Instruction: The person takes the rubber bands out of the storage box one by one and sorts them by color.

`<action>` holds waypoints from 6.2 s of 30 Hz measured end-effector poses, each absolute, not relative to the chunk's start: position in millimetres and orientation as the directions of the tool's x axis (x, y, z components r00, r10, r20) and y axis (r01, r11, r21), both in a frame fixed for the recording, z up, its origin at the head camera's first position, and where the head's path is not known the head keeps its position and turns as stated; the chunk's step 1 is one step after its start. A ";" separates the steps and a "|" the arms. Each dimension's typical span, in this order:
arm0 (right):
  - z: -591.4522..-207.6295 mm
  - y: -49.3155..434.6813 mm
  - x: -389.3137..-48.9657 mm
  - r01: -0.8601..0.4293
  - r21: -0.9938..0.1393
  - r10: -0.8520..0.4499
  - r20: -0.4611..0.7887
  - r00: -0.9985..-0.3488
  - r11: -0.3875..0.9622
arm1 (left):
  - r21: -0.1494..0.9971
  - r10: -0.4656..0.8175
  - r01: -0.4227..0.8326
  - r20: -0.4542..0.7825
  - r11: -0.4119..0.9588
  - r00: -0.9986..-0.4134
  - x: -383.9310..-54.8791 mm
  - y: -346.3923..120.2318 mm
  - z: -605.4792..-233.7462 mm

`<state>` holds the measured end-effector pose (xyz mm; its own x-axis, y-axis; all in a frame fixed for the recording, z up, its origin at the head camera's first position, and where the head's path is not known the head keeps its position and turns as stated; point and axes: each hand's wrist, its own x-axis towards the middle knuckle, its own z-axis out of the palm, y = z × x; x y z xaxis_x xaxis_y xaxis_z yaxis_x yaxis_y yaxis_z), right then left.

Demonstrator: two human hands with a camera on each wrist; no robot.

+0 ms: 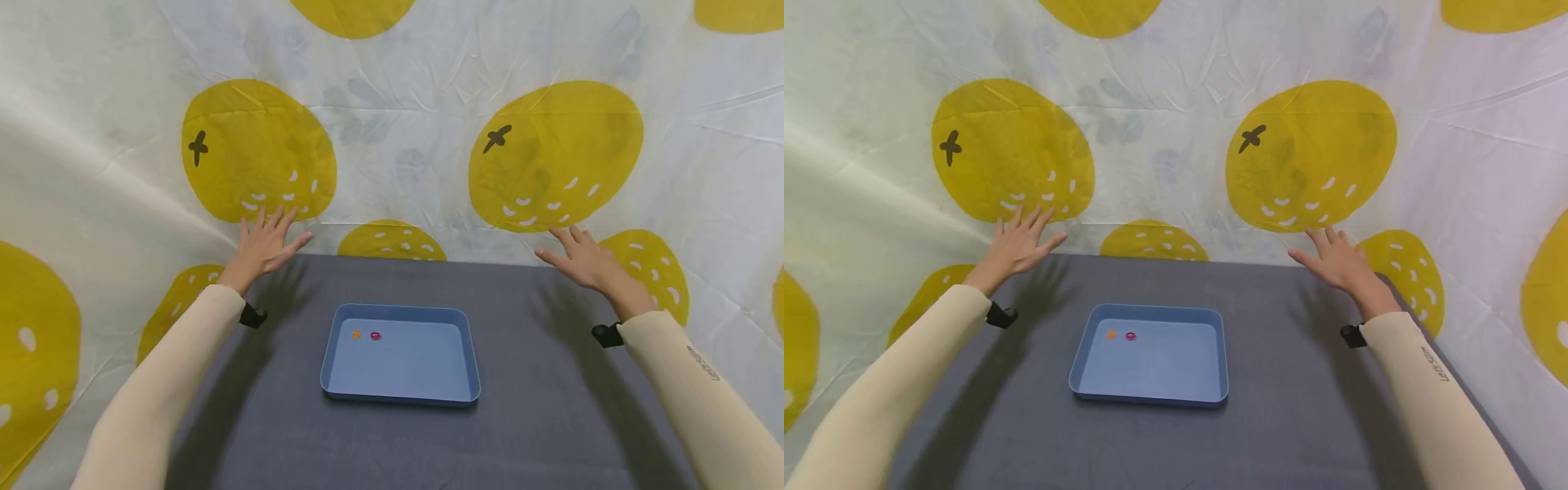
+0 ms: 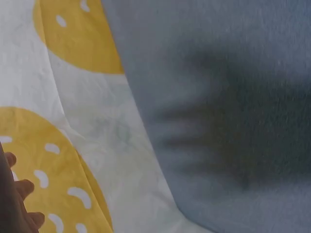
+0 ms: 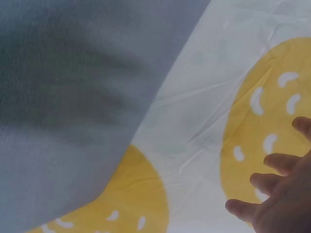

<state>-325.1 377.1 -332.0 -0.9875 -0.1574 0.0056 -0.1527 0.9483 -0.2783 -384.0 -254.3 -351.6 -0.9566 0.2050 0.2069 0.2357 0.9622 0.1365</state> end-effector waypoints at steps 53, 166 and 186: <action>-382.0 182.7 -283.6 -0.609 -0.387 -0.555 0.254 -0.792 0.692 | 0.794 0.312 0.244 0.072 0.557 -0.947 -302.8 -170.5 -461.1; -441.2 46.8 -306.3 -0.566 -0.521 -0.623 0.080 -0.778 0.639 | 0.896 0.482 0.240 0.033 0.373 -0.875 -309.1 -169.3 -491.3; -406.0 89.5 -296.7 -0.493 -0.580 -0.544 0.101 -0.833 0.648 | 0.911 0.452 0.204 0.022 0.357 -0.892 -308.2 -170.9 -492.3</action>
<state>-296.7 89.5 -406.0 -0.8329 -0.5442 0.1006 -0.4934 0.6479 -0.5803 -308.2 -170.9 -492.3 -0.8916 0.4523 0.0224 0.2041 0.3572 0.9114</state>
